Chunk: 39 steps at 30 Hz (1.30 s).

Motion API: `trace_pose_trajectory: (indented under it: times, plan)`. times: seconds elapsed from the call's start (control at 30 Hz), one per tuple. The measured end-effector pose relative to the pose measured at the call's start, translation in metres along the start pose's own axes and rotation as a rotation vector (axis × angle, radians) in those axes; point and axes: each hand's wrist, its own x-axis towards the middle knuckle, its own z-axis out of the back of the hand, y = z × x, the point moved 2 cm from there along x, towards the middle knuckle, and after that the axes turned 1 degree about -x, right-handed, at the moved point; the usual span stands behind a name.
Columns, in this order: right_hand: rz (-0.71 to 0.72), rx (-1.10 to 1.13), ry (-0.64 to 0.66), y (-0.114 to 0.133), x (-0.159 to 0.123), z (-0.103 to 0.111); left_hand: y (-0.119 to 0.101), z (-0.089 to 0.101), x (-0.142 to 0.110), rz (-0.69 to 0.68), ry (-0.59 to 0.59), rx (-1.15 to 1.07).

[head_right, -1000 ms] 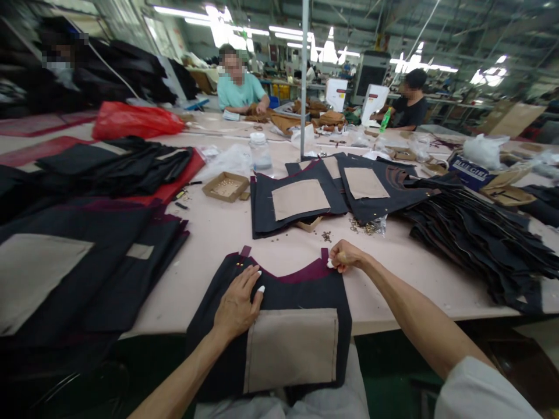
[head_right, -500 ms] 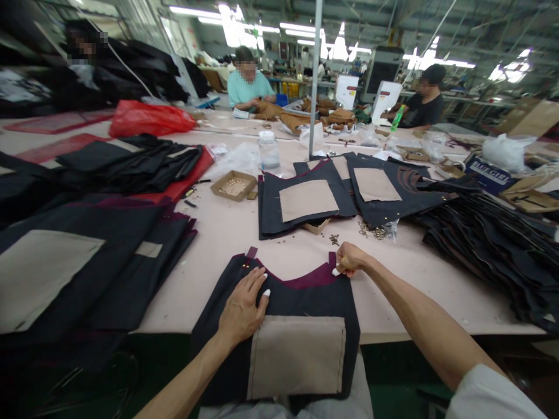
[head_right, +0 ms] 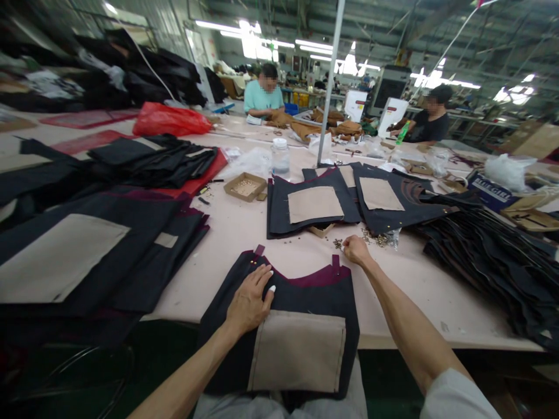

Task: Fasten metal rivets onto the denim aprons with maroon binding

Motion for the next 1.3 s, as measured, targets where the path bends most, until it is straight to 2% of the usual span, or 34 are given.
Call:
trace_pose_trajectory:
  times: [0.4, 0.6, 0.77, 0.9, 1.1, 1.3]
  plan:
    - [0.163, -0.057, 0.171, 0.007, -0.007, 0.012, -0.003, -0.002, -0.001, 0.0, -0.011, -0.026]
    - [0.177, -0.077, 0.182, 0.008, -0.011, 0.011, -0.004, -0.001, -0.001, 0.004, -0.014, -0.027]
    - [0.167, -0.113, 0.139, 0.019, -0.017, 0.016, -0.005, 0.0, -0.001, -0.005, -0.006, -0.014]
    - [0.192, -0.101, 0.12, 0.028, -0.038, 0.026, -0.005, 0.0, -0.002, 0.002, -0.011, -0.016]
    - [0.375, 0.097, 0.296, 0.038, -0.089, 0.028, -0.005, -0.001, 0.0, 0.001, 0.002, -0.035]
    - [0.356, 0.105, 0.297, 0.035, -0.094, 0.013, -0.006, -0.001, 0.001, 0.007, 0.008, -0.032]
